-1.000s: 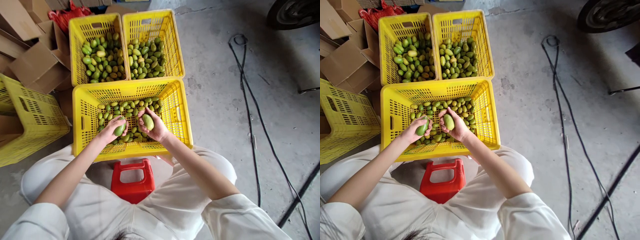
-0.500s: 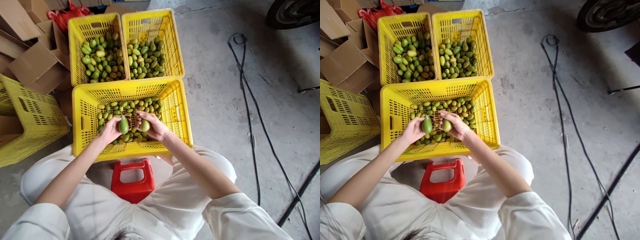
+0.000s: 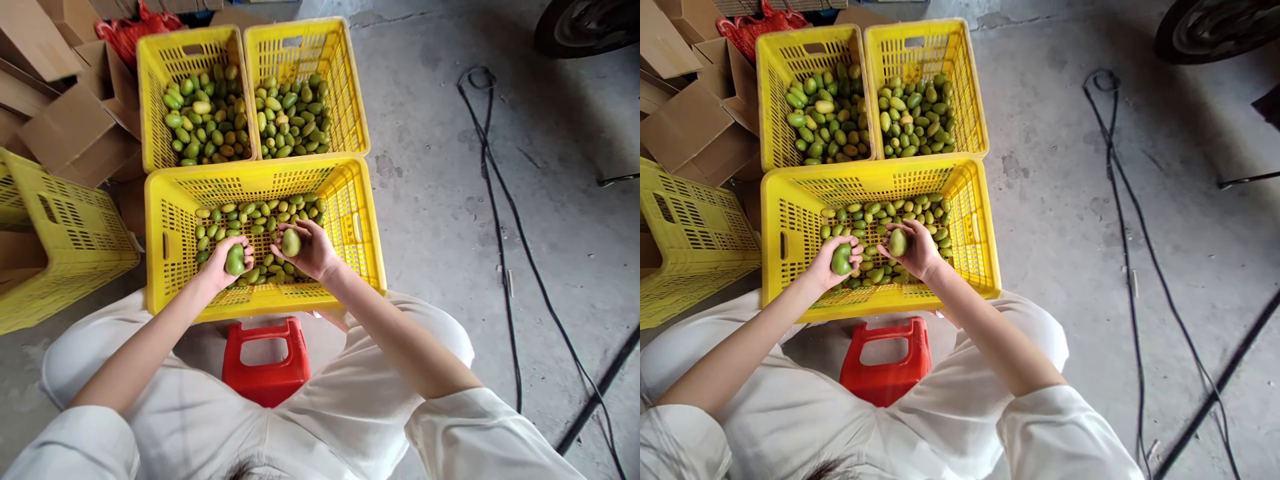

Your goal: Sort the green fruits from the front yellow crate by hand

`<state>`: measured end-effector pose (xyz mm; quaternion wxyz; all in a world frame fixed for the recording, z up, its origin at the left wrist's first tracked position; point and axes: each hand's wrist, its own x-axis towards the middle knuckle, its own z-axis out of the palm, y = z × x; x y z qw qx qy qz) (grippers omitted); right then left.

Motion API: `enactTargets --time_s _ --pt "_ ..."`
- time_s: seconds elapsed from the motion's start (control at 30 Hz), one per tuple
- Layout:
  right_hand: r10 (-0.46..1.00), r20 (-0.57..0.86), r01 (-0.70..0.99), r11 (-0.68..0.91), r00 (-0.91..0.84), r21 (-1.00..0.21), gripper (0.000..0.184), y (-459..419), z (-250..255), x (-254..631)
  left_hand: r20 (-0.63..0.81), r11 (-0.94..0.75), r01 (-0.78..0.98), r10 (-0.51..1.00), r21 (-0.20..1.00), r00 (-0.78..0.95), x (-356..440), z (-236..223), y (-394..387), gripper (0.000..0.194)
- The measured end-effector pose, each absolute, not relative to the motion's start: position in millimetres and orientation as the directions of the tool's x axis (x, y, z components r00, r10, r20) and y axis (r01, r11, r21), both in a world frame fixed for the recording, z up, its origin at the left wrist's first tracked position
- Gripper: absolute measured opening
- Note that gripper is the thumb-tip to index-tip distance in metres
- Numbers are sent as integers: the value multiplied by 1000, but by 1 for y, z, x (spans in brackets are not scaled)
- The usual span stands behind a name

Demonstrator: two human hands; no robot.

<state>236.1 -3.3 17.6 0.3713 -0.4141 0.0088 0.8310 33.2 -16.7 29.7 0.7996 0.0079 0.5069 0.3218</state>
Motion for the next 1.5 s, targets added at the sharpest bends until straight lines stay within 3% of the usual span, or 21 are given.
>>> enactTargets --time_s 0.1,0.23,0.33,0.47,0.63,0.77,0.83,1.07,1.2,1.33,1.5 --pt "660 -663 -619 -696 -354 -363 18 0 22 239 -807 765 -559 529 319 263 32 33 -13 16" --pt "717 -611 -622 -656 -336 -427 22 2 26 240 -762 695 -589 618 414 194 32 34 -12 9" --pt "681 -613 -626 -692 -401 -360 12 2 28 241 -734 685 -569 650 455 195 33 34 -12 7" --pt "587 -652 -610 -757 -479 -233 15 3 27 242 -689 687 -535 683 492 244 34 36 -14 6" --pt "652 -620 -616 -719 -436 -323 9 1 28 237 -763 732 -572 591 370 262 32 37 -14 15" --pt "707 -612 -611 -670 -354 -421 27 -3 26 234 -809 716 -632 541 297 232 32 39 -13 15" --pt "716 -604 -604 -665 -349 -439 30 -3 23 236 -793 700 -638 567 321 223 33 40 -13 14" --pt "702 -627 -607 -671 -337 -425 32 5 18 250 -601 491 -653 796 576 69 24 40 -6 8" --pt "743 -598 -649 -619 -302 -442 12 7 18 247 -661 534 -661 747 527 76 19 47 -1 14" --pt "776 -542 -625 -605 -324 -493 25 5 22 244 -736 611 -640 669 466 103 22 52 -2 19" --pt "746 -554 -680 -624 -370 -386 29 6 30 250 -699 609 -583 709 538 95 24 48 -6 18"
